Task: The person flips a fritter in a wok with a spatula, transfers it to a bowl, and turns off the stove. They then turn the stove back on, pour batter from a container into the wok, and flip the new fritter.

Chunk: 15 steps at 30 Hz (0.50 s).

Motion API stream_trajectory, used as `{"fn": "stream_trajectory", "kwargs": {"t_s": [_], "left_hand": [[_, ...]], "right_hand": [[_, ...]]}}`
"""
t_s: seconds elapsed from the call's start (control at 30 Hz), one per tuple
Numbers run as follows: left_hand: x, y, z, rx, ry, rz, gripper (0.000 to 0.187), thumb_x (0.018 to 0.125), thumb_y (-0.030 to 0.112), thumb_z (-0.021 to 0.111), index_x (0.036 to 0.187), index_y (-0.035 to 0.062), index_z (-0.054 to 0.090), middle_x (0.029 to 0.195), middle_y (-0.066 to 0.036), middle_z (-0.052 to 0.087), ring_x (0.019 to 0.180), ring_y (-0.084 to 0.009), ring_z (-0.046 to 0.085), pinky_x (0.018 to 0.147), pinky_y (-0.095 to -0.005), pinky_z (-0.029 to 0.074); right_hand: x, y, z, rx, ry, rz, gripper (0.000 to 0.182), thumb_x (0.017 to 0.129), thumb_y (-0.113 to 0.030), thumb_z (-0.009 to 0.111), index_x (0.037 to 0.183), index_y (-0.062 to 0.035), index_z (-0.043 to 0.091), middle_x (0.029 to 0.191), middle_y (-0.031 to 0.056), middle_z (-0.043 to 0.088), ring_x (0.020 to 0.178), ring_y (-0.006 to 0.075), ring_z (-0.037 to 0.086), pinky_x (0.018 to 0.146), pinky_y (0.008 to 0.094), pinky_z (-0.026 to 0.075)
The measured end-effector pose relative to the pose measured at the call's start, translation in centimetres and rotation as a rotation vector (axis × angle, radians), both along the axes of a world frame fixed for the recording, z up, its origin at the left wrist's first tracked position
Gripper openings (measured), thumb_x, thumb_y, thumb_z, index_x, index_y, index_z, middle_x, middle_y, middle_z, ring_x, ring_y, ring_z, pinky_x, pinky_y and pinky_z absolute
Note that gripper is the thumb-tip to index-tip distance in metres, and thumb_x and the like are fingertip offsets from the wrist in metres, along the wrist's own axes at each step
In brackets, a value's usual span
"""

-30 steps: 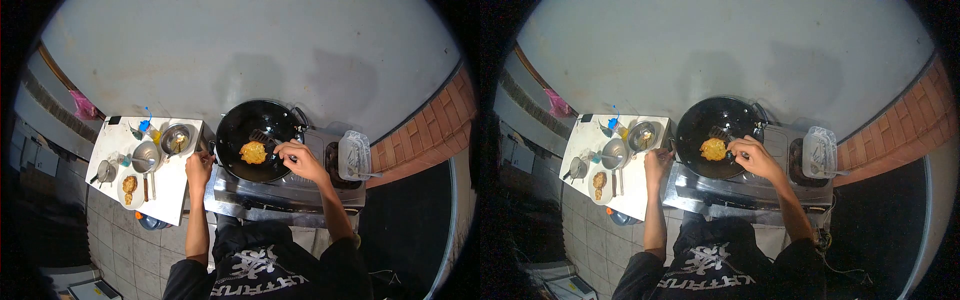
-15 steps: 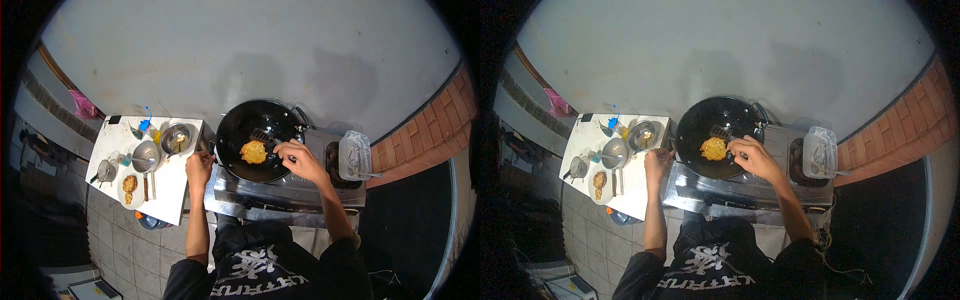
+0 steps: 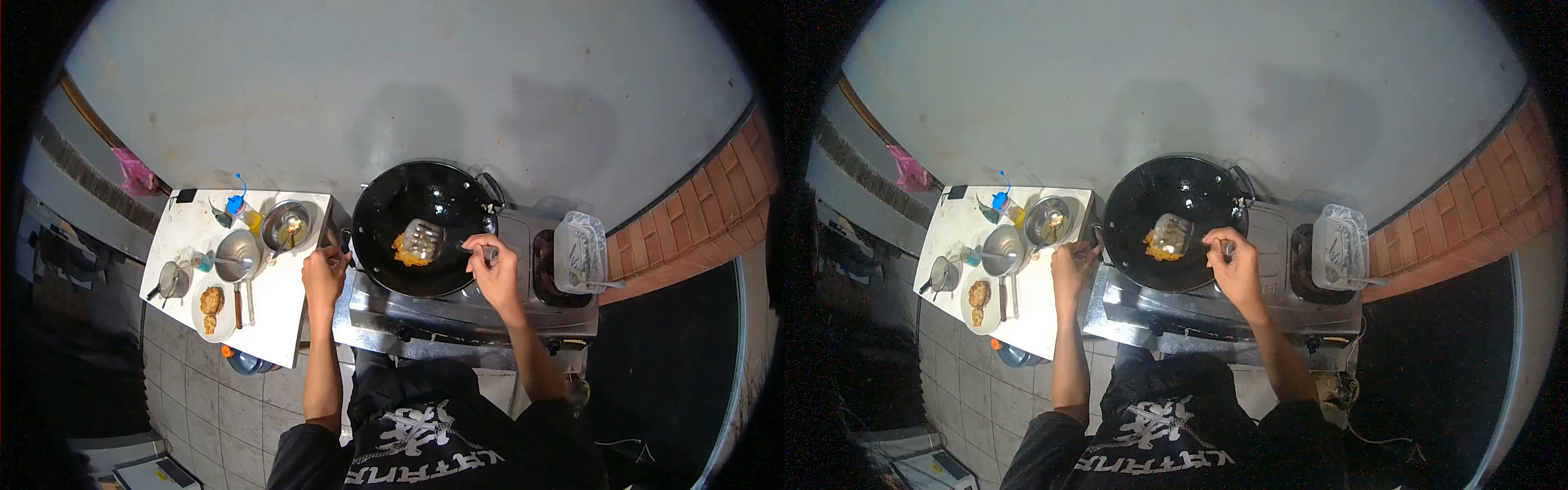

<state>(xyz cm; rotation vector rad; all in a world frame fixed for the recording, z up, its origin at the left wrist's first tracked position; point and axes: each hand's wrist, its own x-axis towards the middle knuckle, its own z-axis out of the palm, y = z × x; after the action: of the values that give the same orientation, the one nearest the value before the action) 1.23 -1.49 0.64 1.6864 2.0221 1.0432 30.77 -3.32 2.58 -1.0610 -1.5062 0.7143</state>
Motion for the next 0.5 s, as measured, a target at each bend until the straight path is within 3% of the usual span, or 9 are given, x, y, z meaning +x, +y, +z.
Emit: {"fn": "stream_trajectory", "kwargs": {"t_s": [0.07,0.2,0.3,0.5], "left_hand": [[0.2,-0.2,0.2,-0.001,0.000,-0.002,0.023,0.075,0.019,0.077,0.086,-0.0013,0.072,0.075,-0.018,0.068,0.071,-0.0330,0.068,0.066,-0.0383,0.051],[0.2,-0.2,0.6,-0.018,-0.009,-0.005,0.022,0.076,0.017,0.077,0.085,-0.0016,0.071,0.074,-0.018,0.068,0.071,-0.0333,0.068,0.065,-0.0379,0.051],[0.4,-0.2,0.8,-0.024,-0.005,-0.008,0.021,0.076,0.017,0.076,0.084,-0.0016,0.071,0.073,-0.018,0.068,0.071,-0.0334,0.067,0.065,-0.0378,0.050],[0.3,-0.2,0.3,-0.011,-0.020,-0.001,0.020,0.076,0.017,0.076,0.084,-0.0007,0.070,0.075,-0.017,0.068,0.071,-0.0336,0.067,0.064,-0.0377,0.050]], "right_hand": [[-0.8,-0.2,-0.6,-0.204,0.312,-0.050,0.006,0.091,0.004,0.052,0.089,0.0037,0.057,0.084,0.0078,0.064,0.055,0.0061,0.055,0.048,0.0218,0.043],[-1.4,0.3,-2.4,-0.223,0.323,-0.070,0.008,0.093,0.001,0.052,0.089,0.0044,0.057,0.081,0.0082,0.063,0.052,0.0075,0.056,0.045,0.0225,0.044],[-1.8,0.7,-3.0,-0.243,0.197,-0.092,0.010,0.095,-0.004,0.052,0.090,0.0035,0.057,0.064,0.0051,0.059,0.052,0.0078,0.056,0.045,0.0224,0.042],[-1.9,0.9,-3.0,-0.260,0.140,-0.126,0.010,0.095,-0.006,0.054,0.091,0.0032,0.058,0.066,0.0048,0.059,0.055,0.0091,0.059,0.048,0.0234,0.044]]}}
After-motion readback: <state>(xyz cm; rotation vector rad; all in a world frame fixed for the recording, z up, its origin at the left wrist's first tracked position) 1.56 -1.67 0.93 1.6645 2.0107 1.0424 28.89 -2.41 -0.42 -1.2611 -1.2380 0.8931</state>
